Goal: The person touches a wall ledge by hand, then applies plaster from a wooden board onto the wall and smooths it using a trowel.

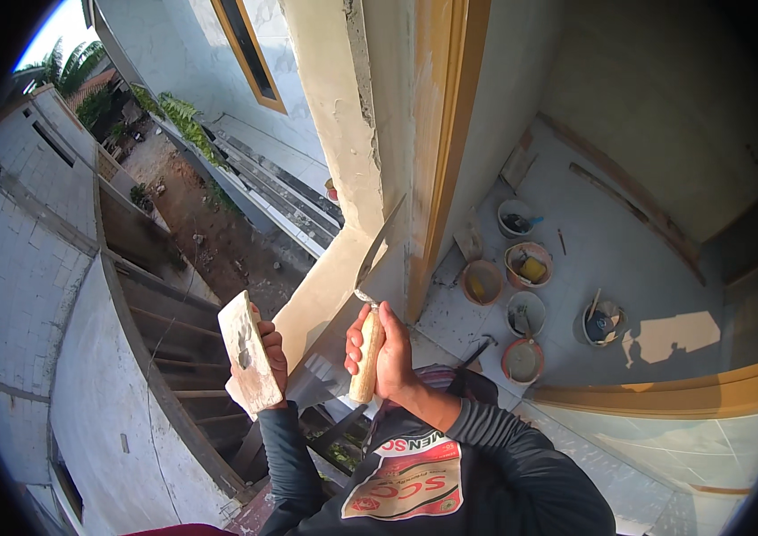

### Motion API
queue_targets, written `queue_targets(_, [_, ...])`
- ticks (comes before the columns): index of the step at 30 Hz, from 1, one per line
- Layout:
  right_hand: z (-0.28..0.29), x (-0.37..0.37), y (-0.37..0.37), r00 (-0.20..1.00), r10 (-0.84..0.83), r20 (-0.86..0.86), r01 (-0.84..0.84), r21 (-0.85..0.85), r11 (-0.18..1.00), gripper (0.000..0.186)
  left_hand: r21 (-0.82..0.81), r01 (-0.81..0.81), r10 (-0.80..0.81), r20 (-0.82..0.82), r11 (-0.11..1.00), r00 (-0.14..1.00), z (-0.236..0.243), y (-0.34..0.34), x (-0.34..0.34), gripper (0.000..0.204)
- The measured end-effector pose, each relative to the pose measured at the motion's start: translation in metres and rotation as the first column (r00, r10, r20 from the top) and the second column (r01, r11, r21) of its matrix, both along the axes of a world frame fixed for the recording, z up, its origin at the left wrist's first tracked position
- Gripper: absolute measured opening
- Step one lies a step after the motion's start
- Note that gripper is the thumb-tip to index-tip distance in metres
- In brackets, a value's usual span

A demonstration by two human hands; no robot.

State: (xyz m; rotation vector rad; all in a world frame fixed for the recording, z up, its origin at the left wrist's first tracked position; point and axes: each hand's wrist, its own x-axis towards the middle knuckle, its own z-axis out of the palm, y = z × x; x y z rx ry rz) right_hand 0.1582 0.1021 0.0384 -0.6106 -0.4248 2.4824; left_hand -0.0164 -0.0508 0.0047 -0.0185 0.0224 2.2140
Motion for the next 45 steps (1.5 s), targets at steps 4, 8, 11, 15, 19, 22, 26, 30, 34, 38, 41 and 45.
queue_targets(4, [0.001, -0.014, -0.003, 1.0, 0.013, -0.016, -0.014, -0.061, 0.998, 0.044, 0.067, 0.03, -0.032, 0.029, 0.997, 0.999, -0.001, 0.002, 0.0, 0.05])
queue_targets(8, [0.028, -0.021, -0.004, 0.976, 0.025, -0.217, -0.012, 0.061, 0.998, 0.045, 0.11, 0.052, -0.058, 0.046, 0.993, 0.997, -0.003, 0.008, 0.0, 0.05])
queue_targets(11, [0.038, 0.004, 0.001, 0.991, 0.054, -0.121, -0.033, 0.167, 0.985, 0.047, 0.131, 0.076, -0.085, 0.064, 0.988, 0.994, -0.006, 0.011, 0.0, 0.051])
queue_targets(15, [0.022, 0.06, 0.017, 0.997, 0.036, 0.072, -0.071, 0.566, 0.821, 0.042, 0.163, 0.073, -0.088, 0.085, 0.984, 0.993, -0.008, 0.012, 0.001, 0.058])
queue_targets(19, [0.004, 0.103, 0.057, 0.926, -0.099, 0.365, -0.24, 0.77, 0.592, 0.023, 0.045, 0.004, -0.009, 0.113, 0.999, 0.994, -0.008, 0.008, 0.007, 0.057])
queue_targets(22, [0.001, 0.12, 0.092, 0.618, -0.447, 0.647, -0.625, 0.749, 0.22, 0.02, -0.018, -0.015, 0.017, 0.107, 1.0, 0.994, -0.01, 0.008, 0.011, 0.052])
queue_targets(26, [0.009, 0.126, 0.108, 0.605, -0.593, 0.531, -0.7, 0.709, -0.079, 0.024, 0.184, 0.026, -0.045, 0.104, 0.983, 0.994, -0.015, 0.013, 0.012, 0.071])
queue_targets(30, [0.031, 0.116, 0.114, 0.503, -0.69, 0.521, -0.796, 0.59, -0.135, 0.028, 0.086, 0.0, -0.009, 0.099, 0.996, 0.995, -0.02, 0.015, 0.017, 0.059])
queue_targets(34, [0.057, 0.105, 0.107, 0.573, -0.676, 0.464, -0.707, 0.697, -0.12, 0.028, 0.157, 0.024, -0.038, 0.085, 0.987, 0.996, -0.023, 0.016, 0.017, 0.066])
queue_targets(38, [0.071, 0.099, 0.094, 0.612, -0.634, 0.473, -0.661, 0.746, -0.082, 0.027, 0.128, 0.006, -0.016, 0.074, 0.992, 0.997, -0.028, 0.015, 0.019, 0.068])
queue_targets(41, [0.07, 0.087, 0.091, 0.619, -0.626, 0.475, -0.69, 0.709, -0.144, 0.026, 0.158, 0.019, -0.032, 0.081, 0.987, 0.996, -0.032, 0.017, 0.021, 0.07])
queue_targets(45, [0.077, 0.082, 0.092, 0.556, -0.678, 0.481, -0.705, 0.705, -0.077, 0.026, 0.108, 0.017, -0.023, 0.052, 0.994, 0.998, -0.037, 0.016, 0.021, 0.073])
